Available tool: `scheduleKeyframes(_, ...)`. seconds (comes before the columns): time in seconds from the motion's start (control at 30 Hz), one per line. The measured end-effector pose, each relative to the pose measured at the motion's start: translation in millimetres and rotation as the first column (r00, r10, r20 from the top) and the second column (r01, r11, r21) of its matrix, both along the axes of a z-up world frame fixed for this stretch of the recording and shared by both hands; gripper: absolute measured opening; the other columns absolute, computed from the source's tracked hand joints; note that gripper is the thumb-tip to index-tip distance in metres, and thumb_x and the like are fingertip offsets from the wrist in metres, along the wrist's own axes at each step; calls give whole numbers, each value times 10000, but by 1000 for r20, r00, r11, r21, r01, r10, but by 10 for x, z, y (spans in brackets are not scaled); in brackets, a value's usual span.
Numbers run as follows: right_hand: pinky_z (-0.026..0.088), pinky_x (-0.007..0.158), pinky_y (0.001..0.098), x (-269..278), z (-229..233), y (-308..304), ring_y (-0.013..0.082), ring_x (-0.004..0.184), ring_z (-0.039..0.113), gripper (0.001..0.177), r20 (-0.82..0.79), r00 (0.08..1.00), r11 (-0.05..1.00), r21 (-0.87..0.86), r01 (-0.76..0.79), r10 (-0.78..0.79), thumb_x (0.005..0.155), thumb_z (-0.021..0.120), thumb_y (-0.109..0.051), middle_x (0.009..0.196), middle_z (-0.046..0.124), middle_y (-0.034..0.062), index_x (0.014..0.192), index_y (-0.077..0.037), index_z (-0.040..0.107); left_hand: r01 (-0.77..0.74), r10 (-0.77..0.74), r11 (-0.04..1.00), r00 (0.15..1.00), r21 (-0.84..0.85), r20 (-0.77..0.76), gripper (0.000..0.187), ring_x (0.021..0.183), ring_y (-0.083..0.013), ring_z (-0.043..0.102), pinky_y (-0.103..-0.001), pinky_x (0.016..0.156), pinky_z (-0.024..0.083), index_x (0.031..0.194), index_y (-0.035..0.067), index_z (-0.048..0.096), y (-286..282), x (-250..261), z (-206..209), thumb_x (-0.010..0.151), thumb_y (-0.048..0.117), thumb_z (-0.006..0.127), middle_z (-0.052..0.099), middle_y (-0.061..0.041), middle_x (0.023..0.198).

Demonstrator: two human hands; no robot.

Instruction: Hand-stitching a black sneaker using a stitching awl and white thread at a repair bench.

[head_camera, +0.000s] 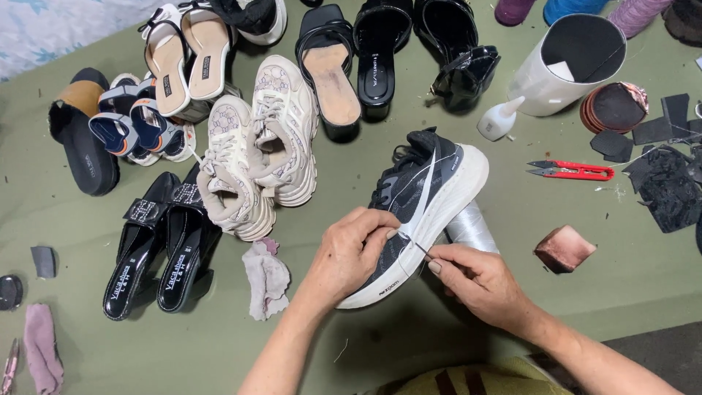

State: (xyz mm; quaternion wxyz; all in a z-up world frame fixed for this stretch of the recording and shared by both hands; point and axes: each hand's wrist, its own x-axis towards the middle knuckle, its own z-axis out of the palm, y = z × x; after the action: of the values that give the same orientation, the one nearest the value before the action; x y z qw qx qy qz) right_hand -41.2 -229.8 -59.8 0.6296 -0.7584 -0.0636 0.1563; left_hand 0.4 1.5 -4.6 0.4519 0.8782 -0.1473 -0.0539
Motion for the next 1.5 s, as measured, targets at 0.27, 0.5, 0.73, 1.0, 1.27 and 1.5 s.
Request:
scheduleKeyframes(0.27, 544, 502, 233, -14, -32, 0, 109, 533, 597, 256, 5, 1000, 1000, 5, 6, -6, 937, 658, -154, 782, 717, 9, 1132, -52, 788, -68, 67, 998, 996, -13, -61, 122, 654, -127, 544, -282, 633, 452, 1034, 119, 746, -3, 11, -25, 955, 108, 654, 669, -2, 867)
scheduleKeyframes(0.5, 521, 520, 236, -20, -39, -1, 105, 522, 585, 220, 12, 1000, 999, -39, 18, -17, 934, 666, -162, 740, 685, -3, 1082, -68, 800, -47, 51, 998, 994, 45, -100, 151, 670, -134, 588, -303, 667, 463, 1031, 141, 751, -8, 18, 28, 955, 139, 621, 683, 4, 893)
scheduleKeyframes(0.73, 536, 498, 234, -20, -35, 7, 111, 530, 590, 251, 8, 1000, 1000, 7, 11, -11, 935, 659, -149, 777, 711, 17, 1125, -47, 788, -77, 76, 997, 995, -7, -59, 162, 583, -97, 479, -273, 624, 431, 1023, 134, 769, -5, -49, 26, 950, 101, 628, 655, 11, 868)
scheduleKeyframes(1.0, 532, 508, 228, -24, -42, 8, 104, 521, 603, 238, 22, 1000, 1000, -15, 22, -22, 931, 667, -161, 790, 736, 9, 1107, -62, 793, -158, 169, 984, 973, 78, -157, 212, 742, -107, 634, -287, 658, 508, 1000, 199, 796, -61, -107, 32, 895, 224, 613, 728, 53, 957)
scheduleKeyframes(1.27, 535, 513, 228, -31, -38, 25, 97, 542, 601, 248, 46, 999, 1000, -10, 27, -27, 926, 672, -157, 817, 766, 12, 1119, -58, 792, -211, 229, 971, 956, 114, -181, 200, 709, -97, 603, -289, 680, 511, 956, 213, 800, -131, -156, 80, 850, 285, 646, 715, 75, 898)
scheduleKeyframes(1.5, 520, 601, 221, -37, 3, 40, 73, 599, 582, 245, 134, 991, 997, -72, 40, -30, 944, 652, -170, 787, 751, -20, 1128, -99, 797, -250, 255, 913, 967, 322, 27, 590, 967, -223, 661, -402, 952, 445, 937, 159, 691, -317, -238, -73, 721, 705, 751, 700, 27, 980)
